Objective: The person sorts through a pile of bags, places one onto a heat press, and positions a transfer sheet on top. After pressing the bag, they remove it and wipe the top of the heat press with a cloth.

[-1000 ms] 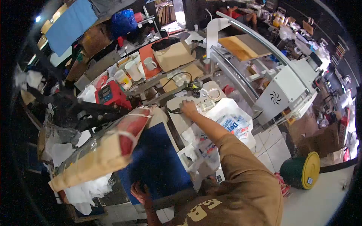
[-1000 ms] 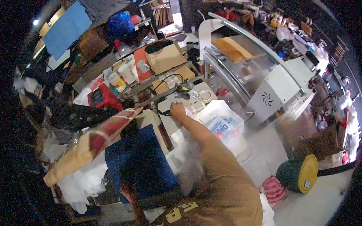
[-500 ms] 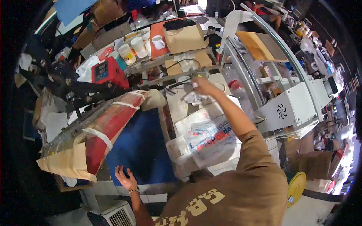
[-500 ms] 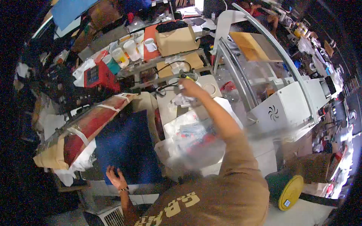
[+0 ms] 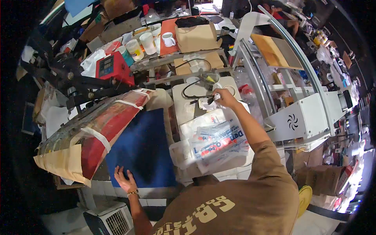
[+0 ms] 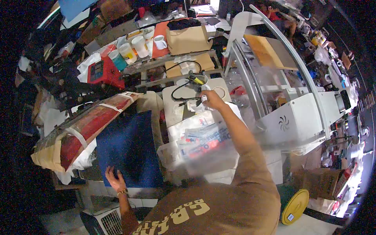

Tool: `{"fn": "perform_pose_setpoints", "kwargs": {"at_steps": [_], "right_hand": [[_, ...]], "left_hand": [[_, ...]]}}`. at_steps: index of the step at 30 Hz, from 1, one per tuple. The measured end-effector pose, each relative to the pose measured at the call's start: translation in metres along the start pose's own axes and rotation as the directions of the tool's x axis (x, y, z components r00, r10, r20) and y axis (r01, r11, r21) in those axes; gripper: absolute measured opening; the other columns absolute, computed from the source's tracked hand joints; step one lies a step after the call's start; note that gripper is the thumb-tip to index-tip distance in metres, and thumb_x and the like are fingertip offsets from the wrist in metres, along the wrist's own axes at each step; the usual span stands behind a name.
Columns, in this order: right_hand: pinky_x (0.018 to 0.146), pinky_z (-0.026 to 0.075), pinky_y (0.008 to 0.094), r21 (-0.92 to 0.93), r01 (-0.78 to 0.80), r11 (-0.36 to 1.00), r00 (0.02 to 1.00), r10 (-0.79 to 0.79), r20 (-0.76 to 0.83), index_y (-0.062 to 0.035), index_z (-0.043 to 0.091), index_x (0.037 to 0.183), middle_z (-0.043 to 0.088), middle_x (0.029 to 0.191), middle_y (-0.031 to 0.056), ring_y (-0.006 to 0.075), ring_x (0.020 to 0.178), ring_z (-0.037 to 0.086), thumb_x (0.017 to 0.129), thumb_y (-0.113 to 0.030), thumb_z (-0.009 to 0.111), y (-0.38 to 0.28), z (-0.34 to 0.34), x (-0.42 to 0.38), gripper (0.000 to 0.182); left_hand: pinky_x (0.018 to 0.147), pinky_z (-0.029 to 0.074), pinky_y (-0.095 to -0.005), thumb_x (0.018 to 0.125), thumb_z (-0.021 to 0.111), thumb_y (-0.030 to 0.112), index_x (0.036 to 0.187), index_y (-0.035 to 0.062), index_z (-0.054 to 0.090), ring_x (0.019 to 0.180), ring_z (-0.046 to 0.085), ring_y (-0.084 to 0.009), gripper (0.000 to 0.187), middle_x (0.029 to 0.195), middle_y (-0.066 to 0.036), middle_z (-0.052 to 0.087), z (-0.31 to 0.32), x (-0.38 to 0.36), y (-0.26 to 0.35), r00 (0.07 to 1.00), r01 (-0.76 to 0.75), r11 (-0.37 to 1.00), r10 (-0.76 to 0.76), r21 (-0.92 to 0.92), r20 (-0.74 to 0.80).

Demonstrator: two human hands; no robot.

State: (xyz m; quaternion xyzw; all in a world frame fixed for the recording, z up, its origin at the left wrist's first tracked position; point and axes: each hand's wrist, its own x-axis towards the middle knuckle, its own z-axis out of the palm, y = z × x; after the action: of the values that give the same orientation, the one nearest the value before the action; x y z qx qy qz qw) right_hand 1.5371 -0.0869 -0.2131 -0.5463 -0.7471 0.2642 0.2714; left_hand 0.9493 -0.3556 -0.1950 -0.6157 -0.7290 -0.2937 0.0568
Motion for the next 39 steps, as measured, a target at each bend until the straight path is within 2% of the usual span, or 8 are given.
{"fn": "perform_pose_setpoints", "kwargs": {"at_steps": [8, 10, 11, 16, 19, 27, 29, 39], "right_hand": [[0.080, 0.050, 0.0418, -0.295, 0.087, 0.952, 0.982, -0.131, -0.134, -0.0064, 0.067, 0.098, 0.069, 0.091, 0.0159, 0.0333, 0.089, 0.065, 0.068, -0.005, 0.075, -0.024, -0.008, -0.006, 0.031], [0.078, 0.048, 0.0328, 0.049, -0.075, 0.996, 0.993, 0.070, 0.090, -0.0024, 0.067, 0.097, 0.069, 0.087, 0.0107, 0.0217, 0.083, 0.065, 0.074, -0.002, 0.073, -0.055, -0.030, -0.014, 0.024], [0.077, 0.047, 0.0300, 0.170, 0.098, 0.981, 0.990, -0.113, 0.082, -0.0010, 0.067, 0.096, 0.069, 0.086, 0.0081, 0.0158, 0.082, 0.063, 0.076, -0.004, 0.073, -0.061, -0.035, -0.019, 0.020], [0.077, 0.047, 0.0284, 0.129, 0.094, 0.987, 0.987, -0.109, 0.116, 0.0015, 0.065, 0.093, 0.071, 0.087, 0.0080, 0.0140, 0.085, 0.064, 0.078, -0.003, 0.075, -0.051, -0.040, -0.014, 0.019], [0.078, 0.049, 0.0321, 0.395, 0.020, 0.918, 1.000, -0.020, -0.005, -0.0020, 0.069, 0.094, 0.071, 0.087, 0.0073, 0.0154, 0.087, 0.065, 0.078, -0.007, 0.076, -0.001, 0.001, 0.000, 0.019], [0.073, 0.047, 0.0309, 0.310, 0.049, 0.949, 0.985, 0.006, -0.172, -0.0038, 0.068, 0.095, 0.068, 0.084, 0.0052, 0.0132, 0.081, 0.061, 0.079, -0.015, 0.079, 0.003, 0.019, 0.003, 0.023], [0.072, 0.048, 0.0328, 0.235, -0.087, 0.968, 0.987, 0.116, -0.114, -0.0048, 0.068, 0.094, 0.069, 0.083, 0.0069, 0.0169, 0.079, 0.063, 0.078, -0.016, 0.079, -0.013, 0.013, 0.001, 0.022], [0.072, 0.050, 0.0466, -0.093, -0.047, 0.995, 0.992, 0.036, -0.124, -0.0128, 0.066, 0.100, 0.068, 0.085, 0.0175, 0.0387, 0.081, 0.065, 0.072, 0.000, 0.065, -0.017, 0.015, 0.007, 0.031]], "left_hand": [[0.102, 0.040, -0.0472, 0.090, 0.061, 0.015, 0.116, 0.0001, 0.062, 0.122, 0.049, -0.0393, 0.030, 0.132, -0.020, 0.051, -0.001, 0.001, 0.001, 1.000, -0.012, 1.000, 0.012, -0.010, 0.001], [0.102, 0.040, -0.0473, 0.090, 0.061, 0.015, 0.116, -0.0001, 0.062, 0.123, 0.049, -0.0393, 0.030, 0.132, -0.020, 0.051, 0.001, 0.000, -0.003, 1.000, -0.003, 1.000, 0.003, -0.014, -0.002], [0.103, 0.040, -0.0474, 0.090, 0.061, 0.015, 0.116, -0.0002, 0.062, 0.123, 0.048, -0.0392, 0.030, 0.132, -0.020, 0.051, 0.001, 0.001, -0.002, 1.000, 0.002, 1.000, -0.002, -0.020, -0.001], [0.104, 0.039, -0.0478, 0.088, 0.062, 0.014, 0.114, -0.0007, 0.062, 0.124, 0.048, -0.0394, 0.029, 0.132, -0.020, 0.051, 0.001, 0.000, -0.004, 1.000, 0.015, 0.999, -0.014, -0.032, 0.008], [0.104, 0.039, -0.0480, 0.088, 0.062, 0.013, 0.113, -0.0006, 0.062, 0.124, 0.048, -0.0396, 0.029, 0.132, -0.020, 0.052, 0.002, 0.002, -0.002, 1.000, 0.010, 0.999, -0.010, -0.040, -0.007], [0.105, 0.039, -0.0477, 0.087, 0.063, 0.014, 0.114, 0.0008, 0.062, 0.124, 0.048, -0.0392, 0.030, 0.132, -0.019, 0.052, 0.003, 0.000, -0.004, 0.999, 0.036, 0.999, -0.036, -0.038, -0.006], [0.105, 0.039, -0.0475, 0.087, 0.063, 0.014, 0.114, 0.0012, 0.062, 0.124, 0.048, -0.0387, 0.030, 0.132, -0.018, 0.052, 0.003, 0.001, -0.004, 1.000, 0.017, 1.000, -0.017, -0.021, -0.010], [0.105, 0.039, -0.0471, 0.087, 0.063, 0.014, 0.115, 0.0015, 0.062, 0.124, 0.048, -0.0386, 0.031, 0.132, -0.018, 0.052, 0.001, 0.001, -0.002, 0.999, 0.032, 0.999, -0.032, -0.031, -0.012]]}}
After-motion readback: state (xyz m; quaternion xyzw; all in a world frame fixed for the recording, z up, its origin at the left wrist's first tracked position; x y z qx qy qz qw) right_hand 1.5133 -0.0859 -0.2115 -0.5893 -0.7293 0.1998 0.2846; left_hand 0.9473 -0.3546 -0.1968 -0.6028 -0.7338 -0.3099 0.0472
